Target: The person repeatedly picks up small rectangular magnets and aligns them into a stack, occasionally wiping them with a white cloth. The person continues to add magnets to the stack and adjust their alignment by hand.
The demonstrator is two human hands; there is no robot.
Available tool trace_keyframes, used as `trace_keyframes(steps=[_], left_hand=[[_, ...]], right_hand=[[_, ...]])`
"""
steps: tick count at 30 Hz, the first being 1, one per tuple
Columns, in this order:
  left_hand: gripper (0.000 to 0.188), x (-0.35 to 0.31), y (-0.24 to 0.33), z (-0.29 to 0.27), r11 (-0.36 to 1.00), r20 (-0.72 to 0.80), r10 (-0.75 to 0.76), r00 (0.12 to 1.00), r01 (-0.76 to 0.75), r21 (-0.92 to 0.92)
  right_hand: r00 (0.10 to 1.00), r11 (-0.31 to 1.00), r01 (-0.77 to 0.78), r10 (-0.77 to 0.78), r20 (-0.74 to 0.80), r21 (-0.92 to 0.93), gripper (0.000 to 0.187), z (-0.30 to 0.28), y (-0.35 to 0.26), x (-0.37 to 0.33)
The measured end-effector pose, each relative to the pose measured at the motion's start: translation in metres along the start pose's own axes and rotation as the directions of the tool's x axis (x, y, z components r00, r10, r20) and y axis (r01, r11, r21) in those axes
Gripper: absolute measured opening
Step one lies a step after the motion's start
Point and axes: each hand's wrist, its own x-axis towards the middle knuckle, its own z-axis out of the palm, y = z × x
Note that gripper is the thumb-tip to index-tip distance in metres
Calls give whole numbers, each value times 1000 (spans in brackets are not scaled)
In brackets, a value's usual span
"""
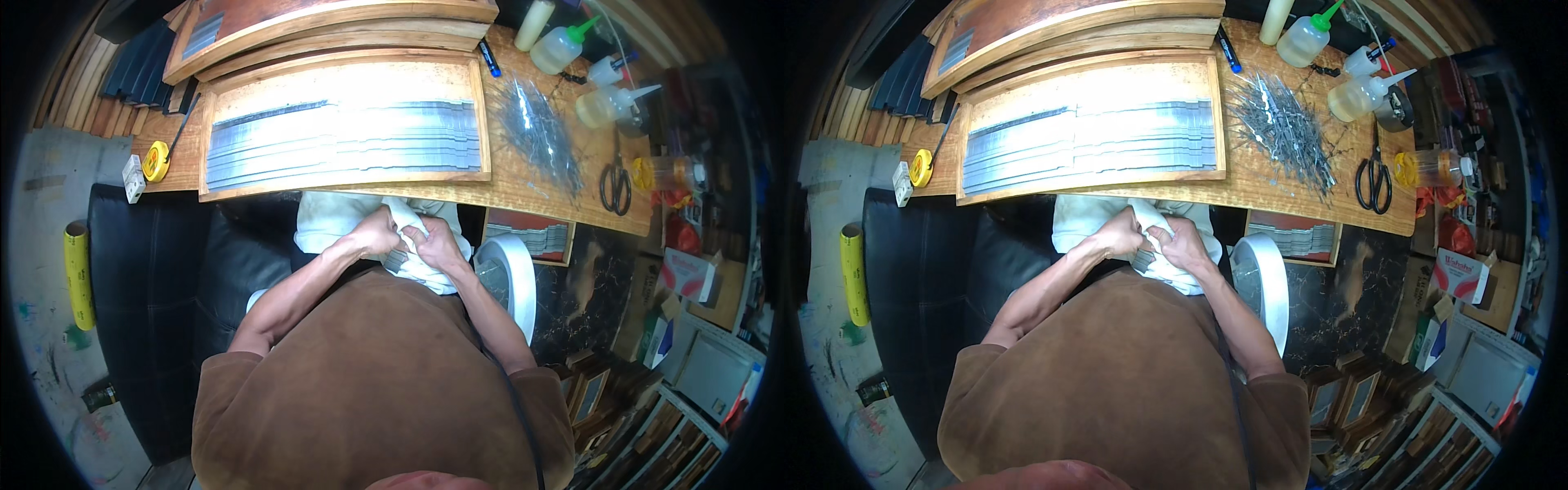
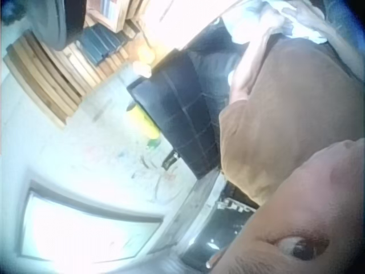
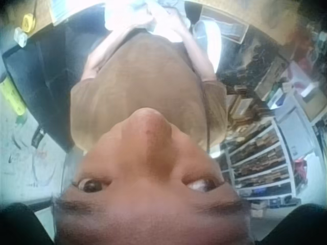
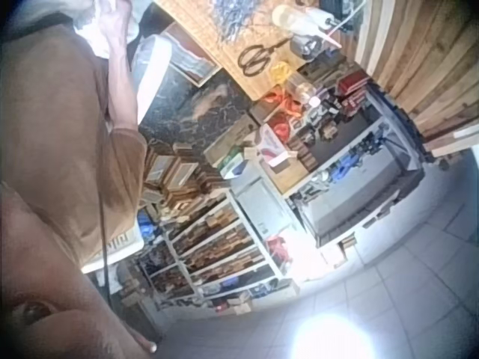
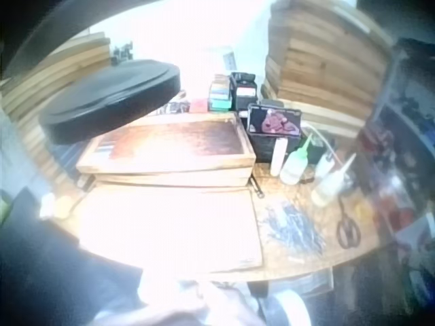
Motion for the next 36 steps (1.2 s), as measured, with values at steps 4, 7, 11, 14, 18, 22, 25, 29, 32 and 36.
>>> trace_keyframes(steps=[4, 7, 11, 14, 18, 22, 25, 29, 32, 36], left_hand=[[22, -3, -3, -14, 959, 169, -237, 957, 259, -118], [18, -28, 6, -15, 956, 65, -168, 984, 179, -234], [14, -29, -2, -25, 866, -351, -67, 934, -120, -485], [13, -10, -9, -3, 741, -504, -16, 864, -328, -586], [9, 2, -14, 26, 593, -493, -107, 864, -342, -729], [6, -3, -11, 30, 573, -469, -150, 870, -310, -759], [6, -5, -25, 25, 647, -461, -143, 876, -270, -713], [5, -4, -33, 28, 669, -488, -121, 864, -293, -684], [3, 0, -23, 30, 626, -511, -160, 845, -313, -714], [6, 3, -40, 38, 640, -542, -74, 837, -377, -669]], right_hand=[[956, 989, 46, -83, -280, -137, 38, 10, 13, 10], [950, 981, -68, 119, -288, 181, 48, -2, 9, 17], [992, 962, -58, 85, -93, 266, 56, -17, -4, 2], [1000, 999, 23, -23, 7, 43, 56, -12, -12, -6], [999, 989, 41, -46, -28, -145, 48, 7, -17, 1], [986, 964, -18, -26, -162, -265, 38, 20, -11, -5], [984, 962, -5, -44, -174, -273, 29, 23, -14, -12], [993, 973, 108, -116, -32, -202, 22, 7, -6, -17], [992, 985, 125, -120, 44, -116, 22, -9, -1, -13], [998, 984, -45, 37, -54, -170, 38, 1, -4, 0]])
